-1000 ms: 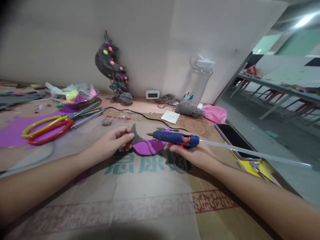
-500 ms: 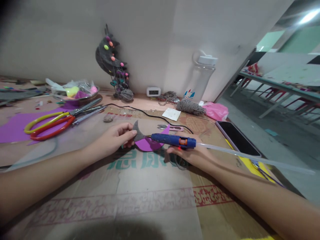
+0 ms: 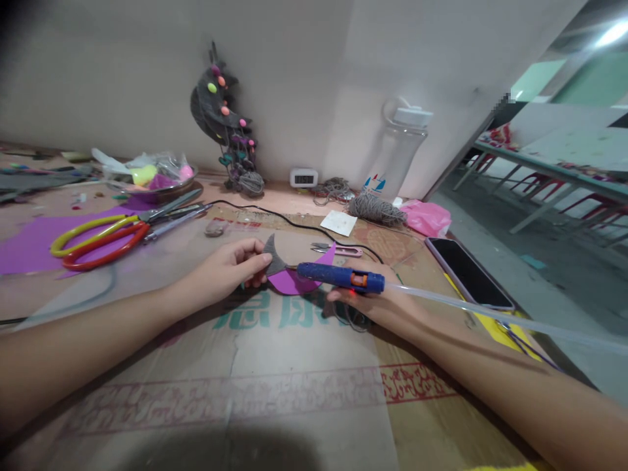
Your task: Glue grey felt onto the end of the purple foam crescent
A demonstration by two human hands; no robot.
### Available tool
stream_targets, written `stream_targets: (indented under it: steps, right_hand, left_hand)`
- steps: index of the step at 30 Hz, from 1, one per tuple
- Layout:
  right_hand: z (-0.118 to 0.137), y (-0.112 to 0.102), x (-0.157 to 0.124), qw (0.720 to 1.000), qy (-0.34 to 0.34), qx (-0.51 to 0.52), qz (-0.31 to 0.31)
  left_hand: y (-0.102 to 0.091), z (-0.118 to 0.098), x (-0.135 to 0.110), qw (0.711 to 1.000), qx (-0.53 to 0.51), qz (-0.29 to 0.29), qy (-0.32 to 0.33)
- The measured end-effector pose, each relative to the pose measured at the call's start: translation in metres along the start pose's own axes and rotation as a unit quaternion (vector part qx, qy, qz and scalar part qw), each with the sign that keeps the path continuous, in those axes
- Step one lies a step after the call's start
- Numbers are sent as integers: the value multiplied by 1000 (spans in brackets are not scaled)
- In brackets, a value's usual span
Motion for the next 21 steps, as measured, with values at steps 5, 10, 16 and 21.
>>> stream_targets:
  steps: [5, 10, 16, 21]
  right_hand:
    - [1, -1, 0, 1000, -13, -22, -15]
    - [6, -3, 1, 1000, -21, -22, 2]
    - [6, -1, 0, 1000, -25, 4, -7]
    - [9, -4, -1, 999, -8, -20, -24]
  left_hand:
    - [0, 0, 0, 1000, -4, 3, 0]
    - [0, 0, 0, 1000, -4, 1, 7]
    - [0, 1, 0, 1000, -11, -1, 2]
    - [1, 0, 0, 1000, -10, -2, -2]
Point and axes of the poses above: each hand's wrist, its own x-axis towards the middle knuckle, its own y-axis out of the palm, z = x × y, the point moved 3 cm from there along x, towards the middle knuckle, and after that the axes turned 10 degrees about y, right-handed, at the moved point
